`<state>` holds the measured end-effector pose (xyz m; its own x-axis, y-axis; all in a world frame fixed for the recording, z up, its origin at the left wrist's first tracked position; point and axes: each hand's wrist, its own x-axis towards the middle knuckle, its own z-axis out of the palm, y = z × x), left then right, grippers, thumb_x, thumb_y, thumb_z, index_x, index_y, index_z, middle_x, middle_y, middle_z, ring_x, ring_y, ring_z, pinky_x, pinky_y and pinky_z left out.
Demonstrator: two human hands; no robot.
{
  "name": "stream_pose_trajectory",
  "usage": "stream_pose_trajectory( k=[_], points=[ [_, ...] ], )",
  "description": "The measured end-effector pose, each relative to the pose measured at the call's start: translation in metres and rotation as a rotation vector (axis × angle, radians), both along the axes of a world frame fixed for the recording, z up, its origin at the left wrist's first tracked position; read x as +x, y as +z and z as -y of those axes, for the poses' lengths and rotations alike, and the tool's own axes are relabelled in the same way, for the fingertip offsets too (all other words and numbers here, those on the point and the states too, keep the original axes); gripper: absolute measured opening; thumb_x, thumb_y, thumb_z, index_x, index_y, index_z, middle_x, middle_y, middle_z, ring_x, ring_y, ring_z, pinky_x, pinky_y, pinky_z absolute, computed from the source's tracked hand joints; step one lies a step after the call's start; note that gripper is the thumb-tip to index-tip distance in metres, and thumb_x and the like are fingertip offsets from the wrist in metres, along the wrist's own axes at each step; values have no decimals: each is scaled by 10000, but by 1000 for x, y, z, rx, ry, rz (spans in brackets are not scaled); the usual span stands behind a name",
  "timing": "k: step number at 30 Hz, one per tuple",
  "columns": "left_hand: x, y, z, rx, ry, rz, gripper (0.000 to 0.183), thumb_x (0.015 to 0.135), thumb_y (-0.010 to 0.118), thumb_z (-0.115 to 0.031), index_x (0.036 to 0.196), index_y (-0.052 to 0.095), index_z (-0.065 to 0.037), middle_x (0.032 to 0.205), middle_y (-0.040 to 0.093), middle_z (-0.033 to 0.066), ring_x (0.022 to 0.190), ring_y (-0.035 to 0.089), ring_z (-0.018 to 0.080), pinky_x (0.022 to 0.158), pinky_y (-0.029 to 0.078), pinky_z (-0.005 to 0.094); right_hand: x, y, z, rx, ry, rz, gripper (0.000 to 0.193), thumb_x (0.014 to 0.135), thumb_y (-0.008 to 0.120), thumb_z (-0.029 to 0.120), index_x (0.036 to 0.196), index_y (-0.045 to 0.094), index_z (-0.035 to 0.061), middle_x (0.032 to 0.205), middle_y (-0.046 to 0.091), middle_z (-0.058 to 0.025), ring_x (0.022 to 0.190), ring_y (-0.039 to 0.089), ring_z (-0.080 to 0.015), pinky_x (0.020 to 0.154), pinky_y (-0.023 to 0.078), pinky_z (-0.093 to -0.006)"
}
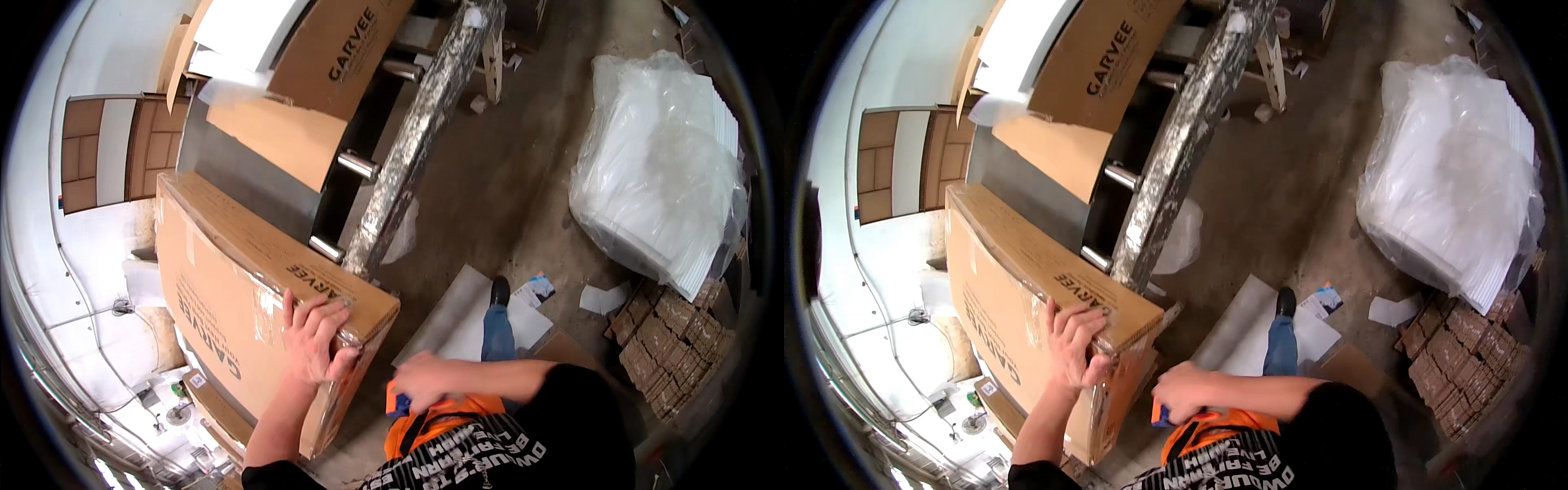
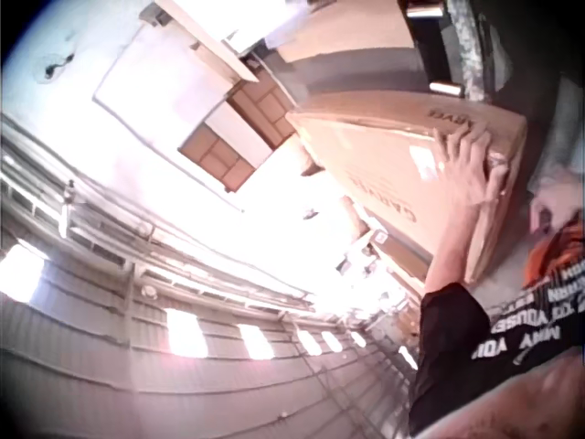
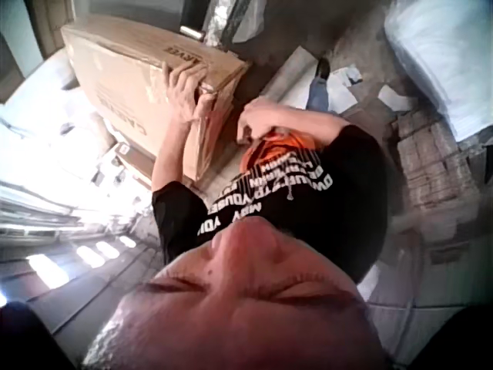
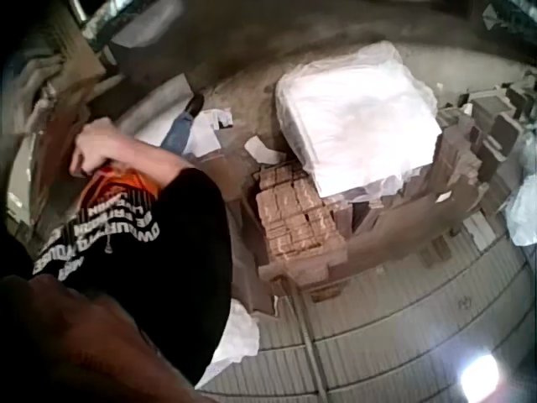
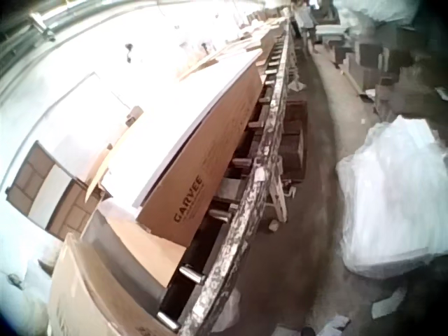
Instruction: The person packs furniture components into large cardboard boxes by hand and using a tape dispenser. They place a large white panel onto a cardboard base, fold the cardboard over to encase the panel, and seal the edges with tape.
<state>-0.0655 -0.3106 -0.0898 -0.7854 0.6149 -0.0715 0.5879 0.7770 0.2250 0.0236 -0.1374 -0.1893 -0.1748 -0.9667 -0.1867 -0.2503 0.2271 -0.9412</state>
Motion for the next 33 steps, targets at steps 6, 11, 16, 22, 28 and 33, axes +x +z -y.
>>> stream_pose_trajectory(
  k=[6,11,16,22,28,33],
  points=[
    [16,10,17,-68,76,39,744,880,389,-638,1161,593,19,1333,531,197,1250,472,369,1159,120,519,-158,-47,-84,-447,-724,684,562,617,676,62,1178,666,25,922,702,-80,790,646,-130,740,525,-260],
    [18,-15,20,-159,14,48,815,864,427,-669,1351,509,-21,1478,394,170,1425,226,416,1166,84,530,-148,-134,-25,-243,-353,520,596,592,717,87,1187,677,88,838,713,-54,676,621,-110,621,511,-270],
    [22,3,27,-126,46,98,602,827,542,-582,1148,648,-83,1230,617,61,1313,419,345,1165,97,524,-59,-14,-45,-147,-258,137,467,562,692,409,920,739,113,713,680,-113,754,683,-313,667,547,-430],
    [20,5,20,-10,27,46,484,787,596,-508,1037,669,-100,1112,653,40,1167,521,285,1150,144,535,38,-1,63,-207,-4,-384,435,538,786,240,920,682,59,977,658,-151,869,679,-307,688,545,-447],
    [25,15,25,-12,45,2,431,745,644,-474,980,691,-116,1074,669,46,1115,548,275,1122,204,521,54,-110,-56,13,-422,-66,644,610,726,362,1210,612,158,1183,580,-109,1026,615,-328,821,520,-456],
    [-22,31,-21,284,469,254,387,750,713,-385,989,711,-80,1038,683,78,952,621,253,1033,354,466,55,-139,-265,652,-1287,-305,631,568,741,321,1166,628,157,1136,580,-107,971,626,-329,816,524,-430]
  ],
)
